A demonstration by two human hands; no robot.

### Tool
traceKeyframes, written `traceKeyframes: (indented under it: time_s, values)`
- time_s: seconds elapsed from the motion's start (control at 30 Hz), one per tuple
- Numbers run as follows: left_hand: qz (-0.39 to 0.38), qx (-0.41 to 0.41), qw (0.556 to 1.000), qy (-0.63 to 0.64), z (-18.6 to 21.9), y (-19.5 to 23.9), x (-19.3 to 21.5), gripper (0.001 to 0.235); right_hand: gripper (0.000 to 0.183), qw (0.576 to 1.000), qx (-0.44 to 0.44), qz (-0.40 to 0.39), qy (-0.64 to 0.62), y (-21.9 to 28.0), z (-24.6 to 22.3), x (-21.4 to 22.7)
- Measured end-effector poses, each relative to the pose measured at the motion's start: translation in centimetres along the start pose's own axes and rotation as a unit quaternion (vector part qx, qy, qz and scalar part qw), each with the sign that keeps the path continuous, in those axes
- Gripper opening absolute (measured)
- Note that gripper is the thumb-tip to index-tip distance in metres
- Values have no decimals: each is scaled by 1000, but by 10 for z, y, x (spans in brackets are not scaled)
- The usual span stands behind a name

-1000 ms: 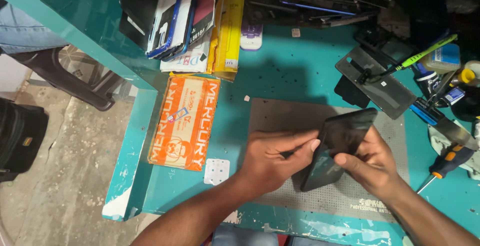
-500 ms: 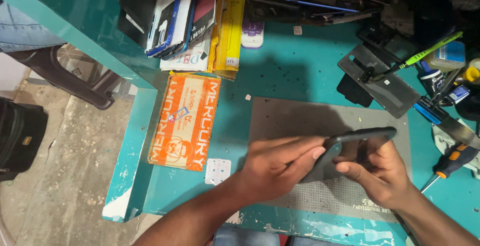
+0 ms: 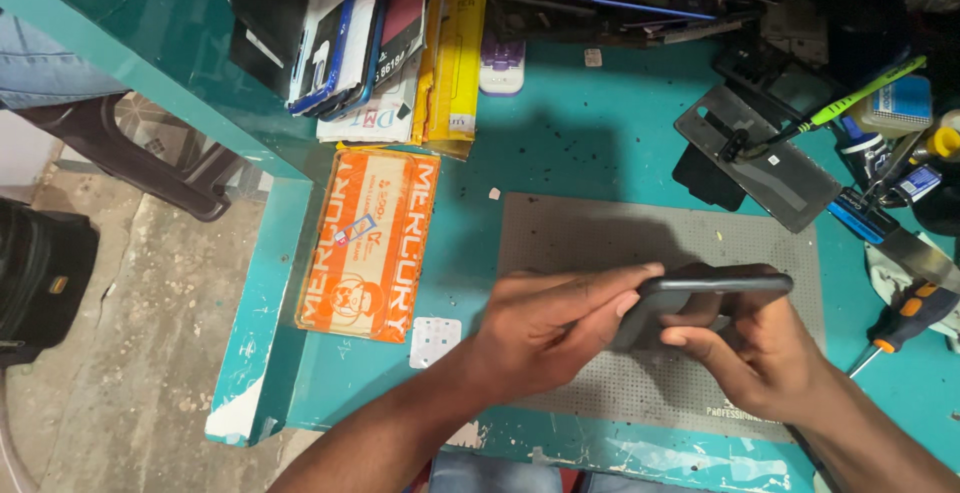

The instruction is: The person uses a metal prying tool to separate the back cover of a smartphone from its frame. After prying around the edges, the back cover is removed, exposing the internal components including the battery and camera module. The person then uses a screwdriver to remove screws from the internal assembly.

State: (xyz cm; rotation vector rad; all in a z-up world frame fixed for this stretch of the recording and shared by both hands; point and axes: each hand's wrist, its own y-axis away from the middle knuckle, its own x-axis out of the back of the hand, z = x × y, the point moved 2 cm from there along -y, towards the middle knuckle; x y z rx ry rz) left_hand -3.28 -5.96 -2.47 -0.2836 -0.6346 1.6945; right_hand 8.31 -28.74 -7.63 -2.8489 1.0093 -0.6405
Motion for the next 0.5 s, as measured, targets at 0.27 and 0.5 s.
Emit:
traceKeyframes:
  time_s: [0.27,0.5]
  values:
    - [-49,-120,989,-65,4,0,8,29,29,993,109,-30,-24,-15,-23,-2]
    - [-50,-118,990,-52,4,1,8,27,34,995,92,-22,-16,-13,-29,-5]
